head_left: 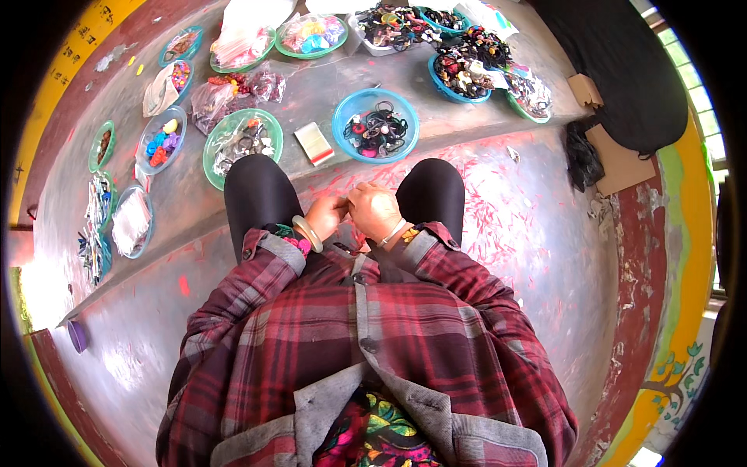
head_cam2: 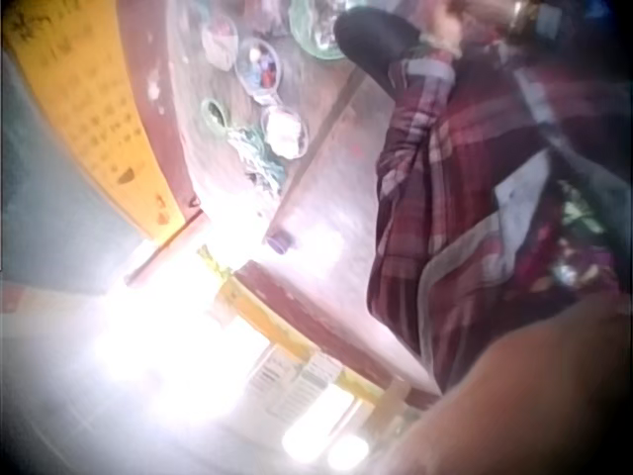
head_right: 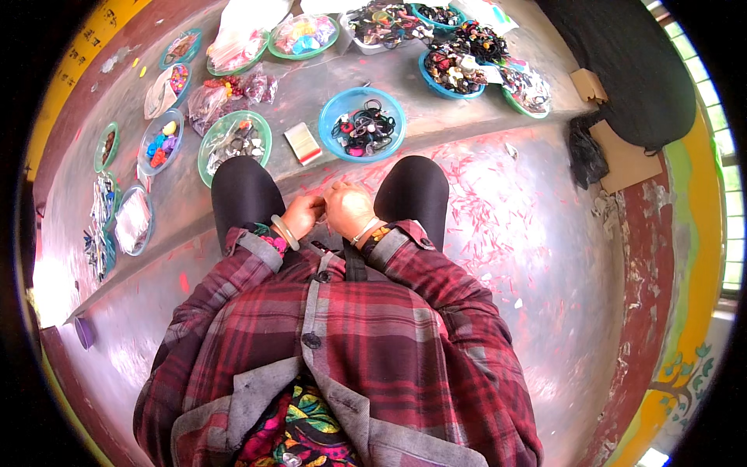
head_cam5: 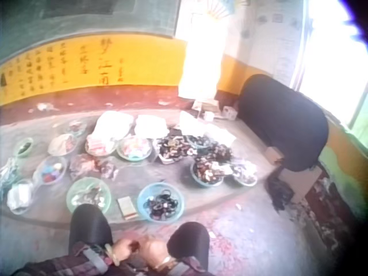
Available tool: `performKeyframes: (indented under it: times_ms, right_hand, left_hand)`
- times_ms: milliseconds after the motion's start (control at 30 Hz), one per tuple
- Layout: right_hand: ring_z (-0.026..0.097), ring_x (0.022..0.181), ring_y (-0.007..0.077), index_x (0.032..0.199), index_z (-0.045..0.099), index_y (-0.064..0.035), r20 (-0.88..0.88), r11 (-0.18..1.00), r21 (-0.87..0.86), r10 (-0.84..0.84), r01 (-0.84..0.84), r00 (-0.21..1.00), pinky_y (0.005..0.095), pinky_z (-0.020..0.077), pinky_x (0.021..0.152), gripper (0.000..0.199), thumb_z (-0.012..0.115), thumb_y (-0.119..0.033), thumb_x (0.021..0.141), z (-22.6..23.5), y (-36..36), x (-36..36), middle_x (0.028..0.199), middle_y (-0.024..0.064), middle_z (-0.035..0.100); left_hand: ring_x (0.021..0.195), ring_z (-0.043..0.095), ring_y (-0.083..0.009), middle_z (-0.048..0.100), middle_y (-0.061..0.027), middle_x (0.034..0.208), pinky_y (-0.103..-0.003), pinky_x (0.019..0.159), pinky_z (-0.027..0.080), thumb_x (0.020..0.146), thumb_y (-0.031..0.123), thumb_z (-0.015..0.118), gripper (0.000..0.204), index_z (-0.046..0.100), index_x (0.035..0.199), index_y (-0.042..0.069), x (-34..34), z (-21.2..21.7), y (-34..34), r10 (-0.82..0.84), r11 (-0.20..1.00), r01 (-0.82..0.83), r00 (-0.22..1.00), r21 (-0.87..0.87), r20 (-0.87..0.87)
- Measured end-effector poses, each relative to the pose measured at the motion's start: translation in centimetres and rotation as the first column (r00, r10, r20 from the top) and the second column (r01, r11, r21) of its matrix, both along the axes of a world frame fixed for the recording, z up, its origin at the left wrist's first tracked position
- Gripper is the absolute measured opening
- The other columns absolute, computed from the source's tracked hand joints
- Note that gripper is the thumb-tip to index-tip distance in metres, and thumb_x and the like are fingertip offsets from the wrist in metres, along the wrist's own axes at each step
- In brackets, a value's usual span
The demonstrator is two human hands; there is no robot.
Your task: The person sits on the floor and repeatedly picks up small hair accessories, places them into clear plastic bags, and seals the bags. The person handles the items one at a time, organizing them into individual packages.
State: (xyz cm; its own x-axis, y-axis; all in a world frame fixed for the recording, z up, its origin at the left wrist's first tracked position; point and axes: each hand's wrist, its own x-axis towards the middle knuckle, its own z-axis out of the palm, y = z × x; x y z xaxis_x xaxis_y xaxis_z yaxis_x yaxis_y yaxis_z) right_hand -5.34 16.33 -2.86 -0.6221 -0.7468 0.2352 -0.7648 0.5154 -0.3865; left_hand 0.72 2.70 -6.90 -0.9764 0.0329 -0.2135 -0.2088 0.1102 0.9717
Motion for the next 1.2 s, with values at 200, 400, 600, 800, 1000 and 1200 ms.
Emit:
performKeyframes:
  times_ms: [200, 400, 600, 800, 1000, 1200]
  right_hand:
    - [0.056, 0.070, 0.0311, 0.067, 0.058, -0.0049, -0.026, 1.000, 0.001, 0.001, -0.001, 1.000, 0.0402, 0.0458, 0.062, 0.008, 0.056, -0.013, 0.066, 0.0, -0.2, 0.1, 0.073, 0.0121, 0.057]
    - [0.057, 0.065, 0.0307, 0.066, 0.058, -0.0052, -0.005, 0.988, -0.147, -0.046, 0.045, 0.999, 0.0412, 0.0463, 0.057, 0.009, 0.055, -0.013, 0.066, 1.0, -0.5, 0.4, 0.069, 0.0110, 0.057]
    - [0.060, 0.065, 0.0243, 0.070, 0.063, -0.0046, 0.298, 0.940, -0.242, -0.163, 0.240, 0.941, 0.0361, 0.0468, 0.058, 0.010, 0.057, -0.011, 0.065, -0.7, -0.5, -0.3, 0.071, 0.0124, 0.061]
    - [0.051, 0.057, 0.0046, 0.070, 0.063, -0.0027, 0.864, 0.782, -0.341, 0.042, 0.521, 0.502, 0.0203, 0.0416, 0.053, 0.005, 0.058, -0.004, 0.069, -2.3, -0.4, -1.2, 0.065, 0.0000, 0.060]
    - [0.052, 0.062, 0.0063, 0.074, 0.063, -0.0006, 0.920, 0.729, -0.329, 0.104, 0.601, 0.378, 0.0202, 0.0421, 0.058, 0.003, 0.062, -0.004, 0.073, -1.8, -0.1, -1.8, 0.070, -0.0004, 0.060]
    - [0.058, 0.061, 0.0196, 0.077, 0.064, -0.0052, 0.329, 0.922, -0.317, -0.114, 0.223, 0.937, 0.0294, 0.0454, 0.056, 0.009, 0.064, -0.011, 0.070, 0.1, -0.5, -0.7, 0.071, 0.0070, 0.062]
  left_hand:
    - [0.063, 0.048, -0.0091, 0.056, -0.0023, 0.068, -0.025, 0.057, 0.039, 0.081, 0.003, 0.049, 0.013, 0.059, 0.082, -0.004, 0.0, -0.1, -0.4, -0.048, 0.989, 0.045, 0.999, -0.141, -0.020]
    - [0.071, 0.053, -0.0106, 0.060, -0.0051, 0.076, -0.026, 0.064, 0.044, 0.082, 0.002, 0.047, 0.015, 0.059, 0.088, -0.005, 0.1, -2.9, -0.7, -0.035, 0.997, 0.033, 0.999, -0.067, -0.032]
    - [0.073, 0.053, -0.0113, 0.060, -0.0069, 0.079, -0.026, 0.065, 0.044, 0.084, 0.007, 0.048, 0.020, 0.059, 0.097, -0.002, -0.2, -3.1, -0.9, 0.008, 0.995, -0.019, 0.993, -0.094, -0.116]
    - [0.060, 0.049, -0.0083, 0.053, 0.0007, 0.067, -0.022, 0.055, 0.040, 0.088, 0.012, 0.045, 0.021, 0.061, 0.093, -0.001, -0.2, -0.2, -0.2, 0.092, 0.948, -0.089, 0.996, 0.305, 0.006]
    - [0.085, 0.058, -0.0144, 0.059, -0.0085, 0.099, -0.027, 0.077, 0.048, 0.089, 0.008, 0.043, 0.024, 0.053, 0.108, -0.005, -0.1, -0.5, -1.1, 0.039, 0.767, -0.187, 0.969, 0.614, 0.246]
    - [0.083, 0.059, -0.0168, 0.059, -0.0094, 0.099, -0.027, 0.075, 0.048, 0.089, 0.004, 0.041, 0.023, 0.053, 0.106, -0.006, -0.3, -0.9, -1.0, 0.099, 0.962, -0.096, 0.995, 0.255, 0.001]
